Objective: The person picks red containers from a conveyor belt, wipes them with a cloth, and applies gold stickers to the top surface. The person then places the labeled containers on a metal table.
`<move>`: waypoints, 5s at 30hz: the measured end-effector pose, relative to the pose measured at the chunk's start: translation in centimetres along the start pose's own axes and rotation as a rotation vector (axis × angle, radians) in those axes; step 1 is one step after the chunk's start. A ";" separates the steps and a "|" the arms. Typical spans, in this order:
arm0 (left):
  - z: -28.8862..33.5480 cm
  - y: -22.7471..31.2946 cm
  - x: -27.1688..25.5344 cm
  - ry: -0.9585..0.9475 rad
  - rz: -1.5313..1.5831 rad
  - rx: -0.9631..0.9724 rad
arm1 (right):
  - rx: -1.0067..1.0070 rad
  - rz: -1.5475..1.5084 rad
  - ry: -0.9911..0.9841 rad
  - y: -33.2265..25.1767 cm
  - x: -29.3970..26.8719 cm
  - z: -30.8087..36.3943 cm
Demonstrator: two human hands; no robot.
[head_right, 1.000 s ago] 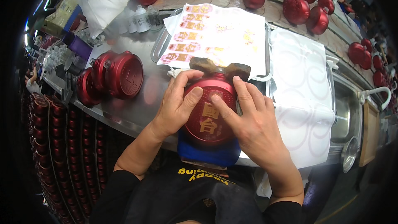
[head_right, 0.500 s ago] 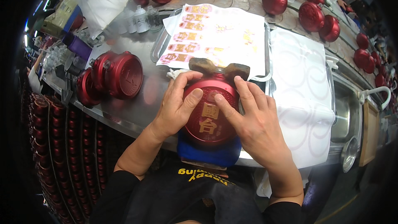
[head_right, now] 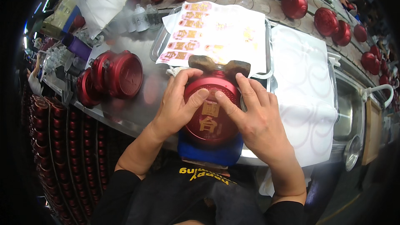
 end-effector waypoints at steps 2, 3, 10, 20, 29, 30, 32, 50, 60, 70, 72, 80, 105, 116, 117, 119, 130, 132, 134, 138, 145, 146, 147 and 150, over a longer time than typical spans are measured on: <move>0.2 -0.1 0.0 -0.019 -0.006 -0.020 | 0.006 0.001 0.004 0.1 0.1 0.5; 0.3 -0.1 -0.1 -0.020 -0.002 -0.030 | 0.006 -0.004 0.014 0.1 0.1 0.9; 3.1 0.3 -0.9 -0.098 -0.077 -0.003 | -0.024 -0.088 -0.021 -1.6 0.5 3.6; 3.9 0.8 -0.7 -0.098 -0.154 0.060 | -0.008 -0.062 -0.051 -2.4 0.6 4.7; 3.9 0.0 -0.7 -0.159 -0.085 0.033 | 0.134 -0.264 0.286 -0.5 -1.1 5.2; 3.9 0.1 -0.7 -0.163 -0.091 0.038 | 0.129 -0.318 0.308 -0.5 -1.3 5.1; 4.0 0.1 -0.7 -0.170 -0.098 0.033 | 0.237 -0.416 0.249 -0.2 -1.5 4.9; 5.1 3.2 -0.5 -0.327 -0.419 0.693 | 0.149 -0.685 0.272 2.4 -1.8 3.7; 3.3 3.0 0.1 -0.282 -0.477 0.730 | 0.387 -0.884 0.256 4.2 -1.3 1.0; 11.2 2.6 -0.9 -0.034 -0.492 0.632 | -0.274 -0.099 0.289 -2.2 -0.8 -0.6; 11.4 1.9 -1.8 0.000 -0.472 0.591 | -0.343 -0.121 0.263 -4.5 -0.3 1.8; 8.8 3.0 -1.5 -0.129 -0.455 0.773 | -0.031 -0.590 0.248 -1.7 -0.1 6.5; 10.5 0.8 -2.1 0.064 -0.349 0.431 | -0.350 -0.036 0.308 -3.4 -0.8 -1.1; 8.3 2.7 -0.3 -0.193 -0.425 0.759 | 0.127 -0.737 0.413 -0.5 0.3 8.2; 7.6 2.9 -0.1 -0.216 -0.438 0.788 | 0.203 -0.751 0.376 -0.2 0.6 8.6; 6.0 3.1 -0.1 -0.224 -0.445 0.817 | 0.279 -0.765 0.369 0.0 0.7 8.8; 3.0 1.2 -2.2 -0.055 -0.491 0.613 | -0.338 -0.048 0.448 -4.5 -0.5 1.7; 5.5 1.6 -2.5 -0.058 -0.457 0.615 | -0.383 -0.349 0.152 -5.9 0.6 3.7; 6.4 1.4 -2.6 -0.069 -0.385 0.573 | -0.215 -0.569 0.069 -4.2 0.8 5.0; 4.6 -1.1 -2.8 0.109 0.052 0.145 | 0.350 -1.003 0.352 1.5 0.1 6.5; 2.7 -4.1 1.0 -0.394 0.883 -0.476 | 0.316 -1.046 0.332 1.4 1.6 5.7; 2.8 -4.0 0.9 -0.370 0.901 -0.489 | 0.291 -1.094 0.330 1.3 1.7 5.7; 2.9 -3.8 0.9 -0.357 0.985 -0.507 | 0.328 -1.054 0.297 1.4 1.9 5.7; 3.2 -3.2 0.9 -0.288 1.080 -0.485 | 0.330 -0.948 0.264 2.2 1.7 5.4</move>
Point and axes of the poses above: each hand's wrist, its own z-axis away from the middle knuckle, its own x-axis out of the palm, y = z × x, the point moved 5 cm from there along -z, towards the middle knuckle, and after that the axes turned 2 degrees about -z, right-handed, at the moved point
